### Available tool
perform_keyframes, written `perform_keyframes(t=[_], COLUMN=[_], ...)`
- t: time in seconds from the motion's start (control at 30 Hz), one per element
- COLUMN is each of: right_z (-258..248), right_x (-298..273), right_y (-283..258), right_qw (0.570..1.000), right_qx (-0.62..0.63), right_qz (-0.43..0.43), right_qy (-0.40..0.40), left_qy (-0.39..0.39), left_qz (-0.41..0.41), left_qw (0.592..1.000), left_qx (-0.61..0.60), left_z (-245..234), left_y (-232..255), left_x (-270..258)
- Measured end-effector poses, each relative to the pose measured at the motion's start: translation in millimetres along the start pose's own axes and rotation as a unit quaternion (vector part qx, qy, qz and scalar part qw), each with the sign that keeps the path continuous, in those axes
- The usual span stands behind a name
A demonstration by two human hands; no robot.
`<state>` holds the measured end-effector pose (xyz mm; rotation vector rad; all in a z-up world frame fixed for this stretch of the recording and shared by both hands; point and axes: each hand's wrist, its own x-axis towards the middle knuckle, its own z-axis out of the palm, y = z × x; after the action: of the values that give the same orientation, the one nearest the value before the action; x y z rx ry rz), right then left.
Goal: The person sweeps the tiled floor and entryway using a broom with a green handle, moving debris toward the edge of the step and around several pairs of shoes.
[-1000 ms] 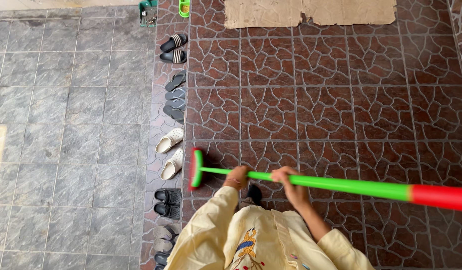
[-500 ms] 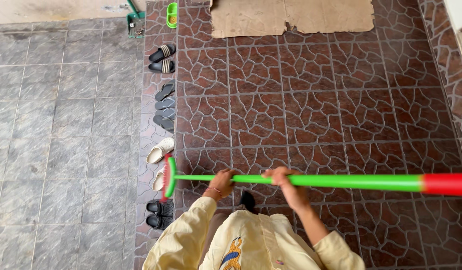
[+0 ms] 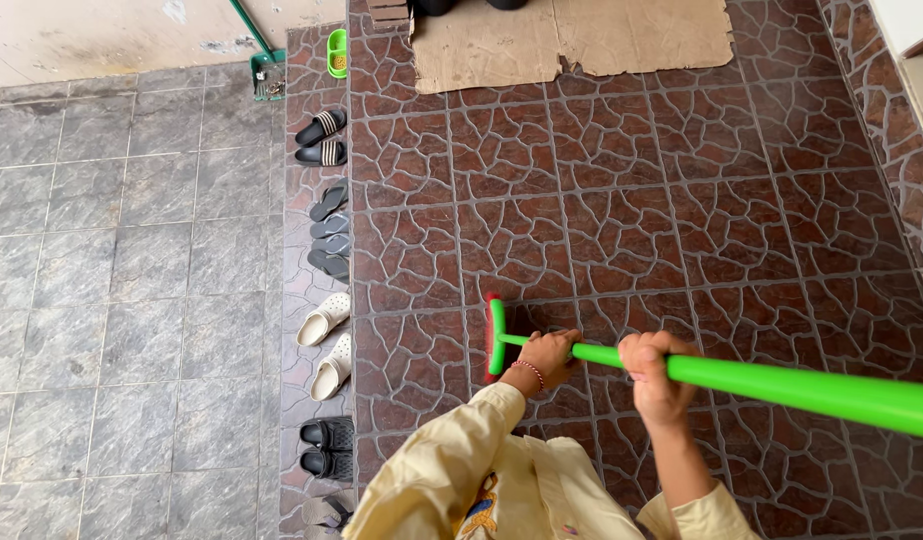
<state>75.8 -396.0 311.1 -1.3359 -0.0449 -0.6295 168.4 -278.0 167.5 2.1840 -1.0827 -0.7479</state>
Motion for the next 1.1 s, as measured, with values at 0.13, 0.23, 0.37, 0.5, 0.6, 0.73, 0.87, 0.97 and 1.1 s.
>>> perform_keyframes(t=[0.13, 0.23, 0.37, 0.5, 0.6, 0.73, 0.87, 0.97, 1.1], right_z=[8.2, 13.4, 27.1, 53.6, 77.3, 99.8, 105.1, 89.9, 67.2], right_x=[-16.3, -27.0, -43.4, -58.1, -57.9, -58.1, -49.5, -21.0, 26.5], right_y=[28.5, 49.8, 75.7, 99.8, 112.5, 128.4, 139.5, 126.1, 87.4], right_qw=[0.999, 0.997, 0.992, 0.972, 0.952, 0.928, 0.931, 0.940, 0.986], right_qx=[-0.010, 0.000, -0.064, -0.137, -0.159, -0.079, -0.080, -0.073, 0.001], right_qz=[-0.015, 0.003, 0.091, 0.179, 0.214, 0.267, 0.268, 0.284, 0.139], right_qy=[0.051, 0.075, 0.060, -0.058, -0.153, -0.250, -0.234, -0.174, -0.094], left_qy=[0.010, -0.026, 0.063, 0.125, 0.136, 0.072, 0.110, 0.037, 0.010], left_qz=[-0.026, -0.097, -0.081, -0.081, -0.109, -0.259, -0.239, -0.162, -0.146], left_qw=[0.999, 0.994, 0.994, 0.988, 0.985, 0.963, 0.964, 0.984, 0.989], left_qx=[-0.018, -0.040, -0.041, -0.034, 0.003, 0.026, 0.029, 0.064, -0.013], left_z=[2.1, 13.3, 41.2, 45.4, 31.3, 10.1, -6.1, -24.6, -53.5], left_y=[-12.5, -45.2, -118.5, -187.6, -217.1, -240.4, -248.0, -234.7, -181.0], left_x=[-1.0, -4.0, -24.2, -60.0, -86.9, -116.2, -119.5, -100.2, -55.0])
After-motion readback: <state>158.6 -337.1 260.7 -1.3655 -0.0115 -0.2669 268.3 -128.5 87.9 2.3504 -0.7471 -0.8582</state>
